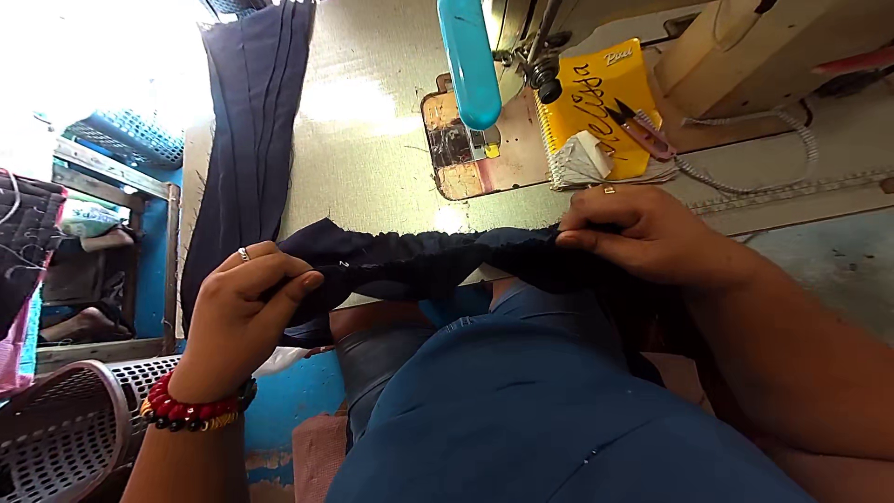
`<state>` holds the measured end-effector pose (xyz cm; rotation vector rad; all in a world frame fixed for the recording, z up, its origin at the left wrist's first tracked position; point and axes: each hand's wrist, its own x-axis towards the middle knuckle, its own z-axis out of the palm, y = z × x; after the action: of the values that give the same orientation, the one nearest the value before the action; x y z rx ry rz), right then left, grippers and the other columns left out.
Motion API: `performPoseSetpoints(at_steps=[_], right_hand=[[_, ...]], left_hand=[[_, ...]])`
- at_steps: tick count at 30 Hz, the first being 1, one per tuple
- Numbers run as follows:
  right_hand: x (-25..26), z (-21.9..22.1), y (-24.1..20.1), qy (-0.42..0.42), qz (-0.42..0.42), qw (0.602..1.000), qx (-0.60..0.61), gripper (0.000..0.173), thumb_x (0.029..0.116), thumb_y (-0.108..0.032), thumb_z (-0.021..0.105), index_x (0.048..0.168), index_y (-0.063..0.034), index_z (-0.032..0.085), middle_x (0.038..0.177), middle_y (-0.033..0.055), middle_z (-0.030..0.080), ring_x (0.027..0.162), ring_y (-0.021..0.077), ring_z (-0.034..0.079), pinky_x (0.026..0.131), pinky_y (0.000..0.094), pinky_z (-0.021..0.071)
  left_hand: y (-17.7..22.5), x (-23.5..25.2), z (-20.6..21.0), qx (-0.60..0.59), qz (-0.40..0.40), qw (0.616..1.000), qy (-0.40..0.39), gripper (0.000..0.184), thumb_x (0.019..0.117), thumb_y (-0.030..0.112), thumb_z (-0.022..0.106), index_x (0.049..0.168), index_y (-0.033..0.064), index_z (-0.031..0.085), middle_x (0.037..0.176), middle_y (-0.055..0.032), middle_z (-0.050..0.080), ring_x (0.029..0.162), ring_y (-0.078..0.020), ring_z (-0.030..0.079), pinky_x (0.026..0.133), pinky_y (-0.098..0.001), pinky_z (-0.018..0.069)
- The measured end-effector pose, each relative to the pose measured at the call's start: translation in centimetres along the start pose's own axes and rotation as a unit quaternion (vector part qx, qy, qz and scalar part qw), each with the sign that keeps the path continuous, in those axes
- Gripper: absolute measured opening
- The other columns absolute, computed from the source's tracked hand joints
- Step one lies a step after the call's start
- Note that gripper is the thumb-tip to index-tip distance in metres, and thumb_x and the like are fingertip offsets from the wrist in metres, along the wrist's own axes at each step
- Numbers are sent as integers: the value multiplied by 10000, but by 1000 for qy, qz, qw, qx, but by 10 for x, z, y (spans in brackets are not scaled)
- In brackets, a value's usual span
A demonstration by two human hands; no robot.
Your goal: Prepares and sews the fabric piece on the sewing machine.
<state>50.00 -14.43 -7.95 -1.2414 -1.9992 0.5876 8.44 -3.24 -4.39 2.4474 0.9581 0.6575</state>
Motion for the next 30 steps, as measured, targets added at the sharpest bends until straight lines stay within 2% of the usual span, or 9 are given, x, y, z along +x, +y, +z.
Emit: performPoseSetpoints(at_steps=[5, 11, 15, 18, 21, 23, 25, 27, 30], right_hand=[[-2, -1, 6, -9, 20, 1000, -20, 244, 993, -269, 589, 843, -116, 708, 798, -62, 607, 778, -13, 559, 703, 146, 457], [-20, -4, 7, -106, 53, 993, -14, 313, 999, -346, 561, 803, -177, 735, 766, -115, 640, 737, -43, 593, 648, 149, 497], [-10, 20, -6, -50, 175, 975, -131, 286, 1051, -378, 497, 995, -146, 655, 621, -50, 534, 523, 120, 530, 471, 378, 451], [1, 37, -7, -73, 200, 953, -216, 397, 1022, -382, 595, 1342, -152, 642, 678, 54, 618, 567, 281, 608, 524, 529, 492], [7, 42, -4, -90, 182, 955, -217, 206, 996, -318, 653, 1103, -150, 701, 697, 47, 622, 615, 264, 628, 553, 506, 500], [8, 39, -3, -111, 174, 954, -217, 130, 992, -254, 669, 937, -137, 675, 691, 39, 605, 643, 251, 638, 566, 486, 505], [5, 37, 0, -113, 159, 958, -210, 131, 978, -215, 677, 886, -124, 663, 718, 43, 598, 659, 242, 634, 563, 470, 504], [2, 37, 2, -95, 132, 968, -190, 105, 947, -180, 684, 869, -113, 671, 857, 60, 575, 688, 234, 613, 541, 442, 504], [-1, 40, 3, -73, 100, 976, -180, 90, 929, -168, 669, 868, -104, 658, 935, 77, 616, 715, 237, 643, 540, 447, 526]], left_hand=[[-1, -1, 3, -37, -1, 999, -30, 218, 959, 298, 637, 828, 143, 718, 825, 99, 606, 843, 17, 555, 778, -180, 435], [-10, -27, -2, -122, -65, 953, -271, 397, 1059, 452, 482, 912, 187, 738, 806, 122, 628, 774, 76, 568, 710, -145, 466], [-1, -12, 22, 47, -45, 995, -74, 252, 1002, 265, 570, 1047, 106, 759, 978, -40, 691, 926, -169, 650, 833, -413, 535], [-8, 14, 44, 149, -14, 987, -50, 364, 997, 203, 582, 1343, 136, 675, 1375, -145, 603, 1313, -366, 520, 1089, -590, 374], [-27, 32, 53, 207, -5, 974, -94, 270, 997, 193, 613, 1227, 100, 718, 1542, -139, 496, 1504, -434, 307, 1193, -702, 149], [-32, 38, 47, 191, 16, 976, -102, 176, 972, 191, 641, 1025, 55, 738, 1394, -147, 612, 1453, -426, 395, 1175, -736, 147], [-30, 36, 36, 131, 30, 985, -105, 232, 970, 269, 626, 976, 53, 708, 1180, -129, 690, 1290, -360, 564, 1149, -679, 273], [-23, 27, 30, 44, 24, 994, -99, 352, 1006, 397, 536, 929, 83, 675, 948, -46, 641, 979, -201, 608, 915, -459, 466], [-13, 11, 26, -108, -28, 988, -102, 510, 1090, 517, 326, 911, 134, 611, 829, 63, 565, 797, -15, 558, 727, -221, 473]])
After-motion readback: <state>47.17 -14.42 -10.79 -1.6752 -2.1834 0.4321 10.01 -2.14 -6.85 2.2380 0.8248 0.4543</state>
